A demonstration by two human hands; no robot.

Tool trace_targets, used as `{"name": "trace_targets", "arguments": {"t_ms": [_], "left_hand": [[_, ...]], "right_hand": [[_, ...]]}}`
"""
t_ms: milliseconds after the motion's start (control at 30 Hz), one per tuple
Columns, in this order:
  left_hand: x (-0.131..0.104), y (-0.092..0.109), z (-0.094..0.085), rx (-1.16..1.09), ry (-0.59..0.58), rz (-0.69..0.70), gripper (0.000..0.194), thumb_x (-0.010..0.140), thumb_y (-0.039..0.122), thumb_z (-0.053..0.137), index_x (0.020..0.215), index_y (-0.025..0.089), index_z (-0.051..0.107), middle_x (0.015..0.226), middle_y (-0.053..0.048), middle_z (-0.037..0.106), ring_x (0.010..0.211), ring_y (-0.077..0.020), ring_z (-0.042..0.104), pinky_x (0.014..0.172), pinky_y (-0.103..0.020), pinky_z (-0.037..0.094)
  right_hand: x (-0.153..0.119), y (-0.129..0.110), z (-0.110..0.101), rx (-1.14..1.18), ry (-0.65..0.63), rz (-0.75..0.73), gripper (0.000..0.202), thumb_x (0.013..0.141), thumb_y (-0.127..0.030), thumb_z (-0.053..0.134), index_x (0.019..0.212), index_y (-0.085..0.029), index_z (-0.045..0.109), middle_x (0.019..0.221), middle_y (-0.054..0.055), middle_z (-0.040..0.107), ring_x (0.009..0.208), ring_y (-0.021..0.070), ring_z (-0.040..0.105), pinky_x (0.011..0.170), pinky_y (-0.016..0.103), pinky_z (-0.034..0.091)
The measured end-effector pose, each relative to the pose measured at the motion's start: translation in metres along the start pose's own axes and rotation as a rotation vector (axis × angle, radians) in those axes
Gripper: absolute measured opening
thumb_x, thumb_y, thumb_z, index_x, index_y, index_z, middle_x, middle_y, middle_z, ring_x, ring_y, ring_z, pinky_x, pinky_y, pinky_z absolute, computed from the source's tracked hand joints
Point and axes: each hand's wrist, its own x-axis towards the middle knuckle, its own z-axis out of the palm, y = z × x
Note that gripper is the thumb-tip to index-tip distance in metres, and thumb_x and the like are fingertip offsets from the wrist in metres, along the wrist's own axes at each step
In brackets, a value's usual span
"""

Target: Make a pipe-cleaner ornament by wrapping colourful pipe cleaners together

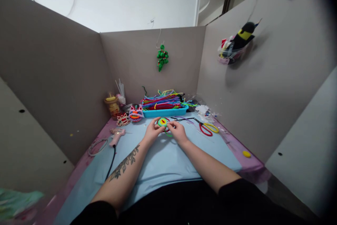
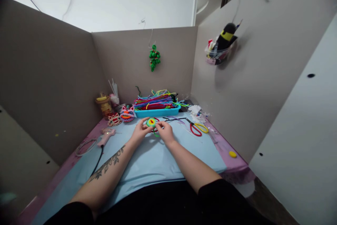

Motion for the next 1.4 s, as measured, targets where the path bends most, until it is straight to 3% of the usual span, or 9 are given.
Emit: {"name": "trace_targets", "arguments": {"t_ms": [100, 367, 633, 1100, 1400], "left_hand": [[-0.001, 0.003, 0.001, 0.02, -0.003, 0.01, 0.075, 0.06, 0.035, 0.076, 0.122, 0.01, 0.045, 0.055, 0.004, 0.058, 0.055, -0.0134, 0.058, 0.058, -0.024, 0.043], [-0.002, 0.004, 0.002, 0.046, -0.031, 0.015, 0.07, 0.06, 0.034, 0.075, 0.12, 0.009, 0.046, 0.052, 0.006, 0.055, 0.05, -0.0106, 0.053, 0.053, -0.021, 0.039], [-0.001, 0.002, 0.0, 0.042, -0.038, -0.02, 0.073, 0.061, 0.035, 0.074, 0.121, 0.009, 0.044, 0.053, 0.005, 0.056, 0.054, -0.014, 0.059, 0.057, -0.025, 0.046], [-0.001, 0.0, 0.0, 0.023, -0.063, -0.038, 0.077, 0.06, 0.035, 0.075, 0.124, 0.009, 0.041, 0.056, 0.002, 0.06, 0.054, -0.0154, 0.061, 0.054, -0.024, 0.045], [0.002, -0.002, -0.002, -0.029, 0.019, -0.016, 0.069, 0.062, 0.037, 0.074, 0.119, 0.012, 0.044, 0.056, 0.005, 0.055, 0.054, -0.0139, 0.059, 0.051, -0.022, 0.044]], "right_hand": [[0.002, 0.001, 0.0, 0.025, -0.035, 0.009, 0.019, 0.072, -0.035, 0.058, 0.068, -0.018, 0.064, 0.067, 0.001, 0.063, 0.066, 0.0169, 0.056, 0.068, 0.029, 0.044], [0.006, 0.012, 0.001, -0.02, 0.027, -0.016, 0.019, 0.068, -0.038, 0.062, 0.064, -0.02, 0.066, 0.086, 0.004, 0.056, 0.087, 0.0202, 0.055, 0.088, 0.035, 0.04], [0.004, 0.011, 0.001, -0.153, 0.002, 0.023, 0.016, 0.07, -0.033, 0.06, 0.063, -0.019, 0.064, 0.117, 0.009, 0.05, 0.113, 0.0254, 0.043, 0.099, 0.039, 0.031], [0.009, 0.03, 0.01, -0.043, -0.098, 0.062, 0.027, 0.074, -0.038, 0.051, 0.057, -0.019, 0.058, 0.112, 0.008, 0.05, 0.106, 0.0218, 0.048, 0.096, 0.036, 0.035], [0.006, 0.017, 0.004, -0.043, -0.062, 0.054, 0.02, 0.071, -0.039, 0.061, 0.064, -0.02, 0.065, 0.111, 0.007, 0.051, 0.11, 0.0233, 0.048, 0.1, 0.037, 0.031]]}}
